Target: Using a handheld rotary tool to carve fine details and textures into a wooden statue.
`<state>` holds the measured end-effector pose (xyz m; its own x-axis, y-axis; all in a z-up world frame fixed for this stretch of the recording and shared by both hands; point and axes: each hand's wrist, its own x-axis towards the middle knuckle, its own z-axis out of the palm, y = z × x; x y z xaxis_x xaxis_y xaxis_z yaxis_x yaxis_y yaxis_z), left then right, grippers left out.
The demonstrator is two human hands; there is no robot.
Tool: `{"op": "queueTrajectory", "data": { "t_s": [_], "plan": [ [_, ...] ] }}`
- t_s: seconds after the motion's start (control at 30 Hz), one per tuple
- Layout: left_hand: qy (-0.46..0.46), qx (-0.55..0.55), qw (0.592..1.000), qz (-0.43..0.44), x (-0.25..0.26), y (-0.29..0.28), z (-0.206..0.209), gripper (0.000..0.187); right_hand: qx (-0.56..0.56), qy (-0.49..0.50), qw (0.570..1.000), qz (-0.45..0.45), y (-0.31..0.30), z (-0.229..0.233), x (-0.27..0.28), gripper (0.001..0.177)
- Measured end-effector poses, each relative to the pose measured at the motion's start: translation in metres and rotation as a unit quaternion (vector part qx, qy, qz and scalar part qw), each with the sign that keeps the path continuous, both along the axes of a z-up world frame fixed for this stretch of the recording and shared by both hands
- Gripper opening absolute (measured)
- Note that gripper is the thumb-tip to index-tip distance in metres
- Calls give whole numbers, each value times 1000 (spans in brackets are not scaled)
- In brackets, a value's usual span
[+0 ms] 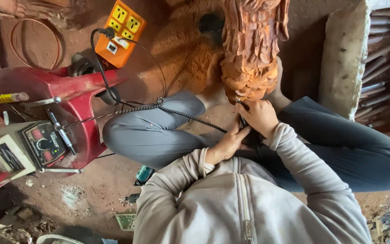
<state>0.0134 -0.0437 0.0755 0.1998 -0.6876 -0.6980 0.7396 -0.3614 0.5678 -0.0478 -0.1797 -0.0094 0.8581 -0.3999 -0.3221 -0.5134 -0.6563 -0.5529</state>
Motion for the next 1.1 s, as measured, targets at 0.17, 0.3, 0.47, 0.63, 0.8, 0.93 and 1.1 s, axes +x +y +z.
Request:
{"op": "queueTrajectory", "data": {
  "t_s": [0.17, 0.3, 0.47, 0.63, 0.8, 0.93, 1.1],
  "plan": [
    [-39, -14, 999, 16, -15, 2, -31, 82, -6, 3, 1000, -2, -1, -4, -1, 50],
    [-40, -13, 999, 23, -26, 9, -80, 81, -8, 37, 999, -13, 0, -20, -5, 52],
    [-13, -9, 999, 49, -9, -9, -7, 83, -1, 76, 997, -24, 1, -24, 0, 51],
    [-2, -10, 997, 73, 1, -16, 24, 86, 25, 111, 993, -37, 1, -28, 3, 55],
    [36, 0, 996, 85, -2, -14, 9, 84, 27, 142, 989, -43, 1, -31, 7, 58],
    [58, 10, 995, 87, -8, -10, -10, 82, 25, 143, 989, -41, 0, -28, 8, 56],
    [84, 15, 991, 100, -13, -9, -26, 84, 51, 161, 984, -50, -3, -33, 8, 58]
  ]
}}
